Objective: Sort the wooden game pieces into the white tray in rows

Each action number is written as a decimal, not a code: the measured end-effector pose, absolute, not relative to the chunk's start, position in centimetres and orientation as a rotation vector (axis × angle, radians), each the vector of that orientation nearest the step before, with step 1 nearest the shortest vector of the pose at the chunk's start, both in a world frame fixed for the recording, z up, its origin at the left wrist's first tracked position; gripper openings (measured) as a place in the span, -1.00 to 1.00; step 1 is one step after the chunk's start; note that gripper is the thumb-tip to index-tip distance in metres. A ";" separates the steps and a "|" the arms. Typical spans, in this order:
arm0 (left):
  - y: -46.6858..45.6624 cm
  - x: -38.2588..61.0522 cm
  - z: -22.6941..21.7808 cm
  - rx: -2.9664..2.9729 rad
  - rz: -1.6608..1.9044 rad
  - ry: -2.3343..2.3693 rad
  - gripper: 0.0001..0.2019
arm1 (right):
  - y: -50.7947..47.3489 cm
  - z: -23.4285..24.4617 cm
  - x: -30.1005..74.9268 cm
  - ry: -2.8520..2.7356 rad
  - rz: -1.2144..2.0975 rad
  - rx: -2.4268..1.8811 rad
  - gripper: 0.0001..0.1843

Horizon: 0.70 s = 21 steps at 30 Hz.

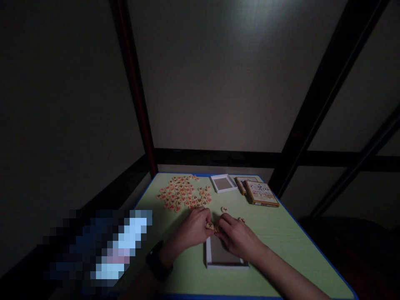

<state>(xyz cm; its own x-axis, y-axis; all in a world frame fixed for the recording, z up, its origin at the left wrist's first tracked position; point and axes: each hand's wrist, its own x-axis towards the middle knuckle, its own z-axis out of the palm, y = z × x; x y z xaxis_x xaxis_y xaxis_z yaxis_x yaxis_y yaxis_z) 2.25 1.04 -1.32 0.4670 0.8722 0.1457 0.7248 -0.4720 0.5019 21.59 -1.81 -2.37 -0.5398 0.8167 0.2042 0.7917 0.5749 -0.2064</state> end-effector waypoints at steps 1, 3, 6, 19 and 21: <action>1.0 2.3 -1.2 2.360 0.544 1.331 -0.85 | -1.7 -2.3 21.8 -2.499 0.179 -1.282 -0.92; 1.0 2.3 -1.1 2.370 0.540 1.310 -0.86 | -1.4 -2.1 22.4 -2.408 0.287 -1.189 -0.94; 0.9 2.3 -0.7 2.371 0.550 1.296 -0.88 | -1.2 -2.1 22.8 -2.312 0.406 -1.113 -0.89; 0.9 2.1 -0.2 2.402 0.572 1.292 -0.87 | -1.1 -2.6 21.8 -2.367 0.393 -1.227 -0.77; 0.9 2.1 -0.4 2.420 0.576 1.282 -0.87 | -1.1 -2.6 21.8 -2.356 0.389 -1.257 -0.79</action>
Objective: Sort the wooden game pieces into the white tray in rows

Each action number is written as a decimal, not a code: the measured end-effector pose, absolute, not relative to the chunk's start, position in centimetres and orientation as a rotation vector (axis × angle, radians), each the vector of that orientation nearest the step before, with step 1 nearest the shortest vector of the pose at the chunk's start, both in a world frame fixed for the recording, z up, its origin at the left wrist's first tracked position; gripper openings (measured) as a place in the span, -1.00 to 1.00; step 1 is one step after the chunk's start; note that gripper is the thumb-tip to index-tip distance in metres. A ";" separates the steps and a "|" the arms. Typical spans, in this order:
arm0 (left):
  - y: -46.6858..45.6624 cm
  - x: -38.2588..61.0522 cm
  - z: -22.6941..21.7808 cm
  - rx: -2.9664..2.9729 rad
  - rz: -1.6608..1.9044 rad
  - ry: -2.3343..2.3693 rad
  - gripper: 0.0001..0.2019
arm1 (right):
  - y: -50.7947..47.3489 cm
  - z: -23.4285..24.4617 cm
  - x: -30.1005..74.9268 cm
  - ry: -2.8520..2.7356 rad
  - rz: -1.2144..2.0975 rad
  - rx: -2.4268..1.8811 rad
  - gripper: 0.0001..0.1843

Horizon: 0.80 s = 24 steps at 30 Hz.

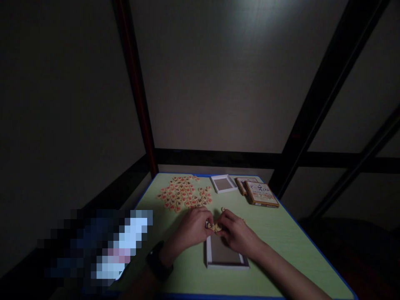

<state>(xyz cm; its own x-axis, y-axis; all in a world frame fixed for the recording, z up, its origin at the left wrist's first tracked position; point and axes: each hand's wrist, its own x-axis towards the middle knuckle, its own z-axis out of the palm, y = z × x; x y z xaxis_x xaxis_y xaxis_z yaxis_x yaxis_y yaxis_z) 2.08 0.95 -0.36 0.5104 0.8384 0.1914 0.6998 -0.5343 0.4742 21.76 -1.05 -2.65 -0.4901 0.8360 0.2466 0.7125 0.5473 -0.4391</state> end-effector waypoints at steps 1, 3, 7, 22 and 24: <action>1.0 2.1 -0.4 2.424 0.577 1.274 -0.87 | -1.0 -2.7 21.7 -2.353 0.384 -1.273 -0.80; 1.0 2.1 -0.5 2.419 0.581 1.267 -0.86 | -1.0 -3.0 21.6 -2.357 0.366 -1.294 -0.81; 1.0 2.1 -0.5 2.406 0.590 1.266 -0.83 | -1.1 -3.3 21.3 -2.383 0.305 -1.319 -0.80; 0.9 2.0 -0.6 2.395 0.559 1.314 -0.83 | -0.8 -4.0 21.6 -2.356 0.322 -1.215 -0.81; 0.9 2.0 -0.4 2.387 0.548 1.319 -0.83 | -0.8 -4.0 21.6 -2.347 0.331 -1.205 -0.82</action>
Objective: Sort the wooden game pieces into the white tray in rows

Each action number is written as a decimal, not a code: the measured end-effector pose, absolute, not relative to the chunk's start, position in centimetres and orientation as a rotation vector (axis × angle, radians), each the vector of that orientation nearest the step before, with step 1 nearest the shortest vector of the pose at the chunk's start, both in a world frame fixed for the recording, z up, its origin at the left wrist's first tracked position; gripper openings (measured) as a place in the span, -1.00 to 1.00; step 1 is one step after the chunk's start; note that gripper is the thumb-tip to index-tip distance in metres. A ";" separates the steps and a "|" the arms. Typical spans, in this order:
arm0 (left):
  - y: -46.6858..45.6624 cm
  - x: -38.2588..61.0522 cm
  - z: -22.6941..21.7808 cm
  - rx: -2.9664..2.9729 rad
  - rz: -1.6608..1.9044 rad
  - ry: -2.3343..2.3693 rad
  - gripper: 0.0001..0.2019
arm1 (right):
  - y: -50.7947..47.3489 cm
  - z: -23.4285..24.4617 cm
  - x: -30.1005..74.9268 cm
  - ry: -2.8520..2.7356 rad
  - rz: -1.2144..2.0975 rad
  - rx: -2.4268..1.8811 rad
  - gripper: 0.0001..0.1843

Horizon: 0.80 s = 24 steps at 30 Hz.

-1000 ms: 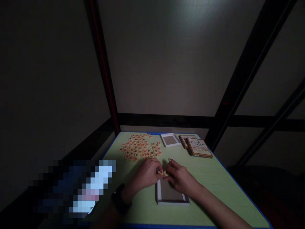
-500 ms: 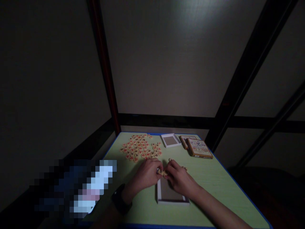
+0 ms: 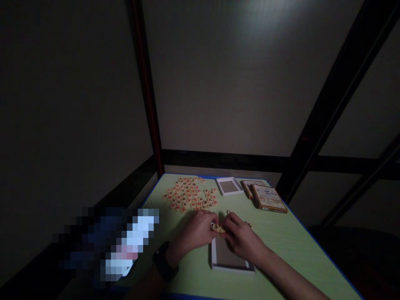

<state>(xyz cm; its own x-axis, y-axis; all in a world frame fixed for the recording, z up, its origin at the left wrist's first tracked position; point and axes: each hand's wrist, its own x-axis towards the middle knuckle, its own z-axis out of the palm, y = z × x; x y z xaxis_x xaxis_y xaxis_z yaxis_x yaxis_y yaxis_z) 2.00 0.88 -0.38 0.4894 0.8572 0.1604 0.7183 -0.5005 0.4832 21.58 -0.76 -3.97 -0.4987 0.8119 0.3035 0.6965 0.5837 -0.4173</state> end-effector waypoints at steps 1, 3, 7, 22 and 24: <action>0.9 2.0 -0.3 2.385 0.546 1.321 -0.83 | -0.8 -3.9 21.6 -2.342 0.338 -1.198 -0.82; 0.8 2.0 -0.1 2.391 0.542 1.323 -0.84 | -1.0 -3.7 21.8 -2.332 0.357 -1.177 -0.82; 0.4 2.0 0.3 2.427 0.567 1.346 -0.85 | -1.0 -2.3 22.6 -2.249 0.378 -1.112 -0.88; -0.2 2.1 -1.4 2.601 0.681 1.385 -0.83 | 18.9 5.1 9.6 -2.704 0.073 -1.614 -0.71; -0.1 2.2 -1.7 2.613 0.670 1.392 -0.77 | 20.2 4.6 8.0 -2.714 0.051 -1.684 -0.70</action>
<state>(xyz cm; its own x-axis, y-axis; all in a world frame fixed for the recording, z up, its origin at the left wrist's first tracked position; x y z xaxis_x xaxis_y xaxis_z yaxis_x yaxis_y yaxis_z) 2.25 -0.09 -1.66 0.4834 0.8107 0.3303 0.7638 -0.5750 0.2933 7.98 20.15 4.60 -0.4433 0.8943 -0.0618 0.8959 0.4442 0.0010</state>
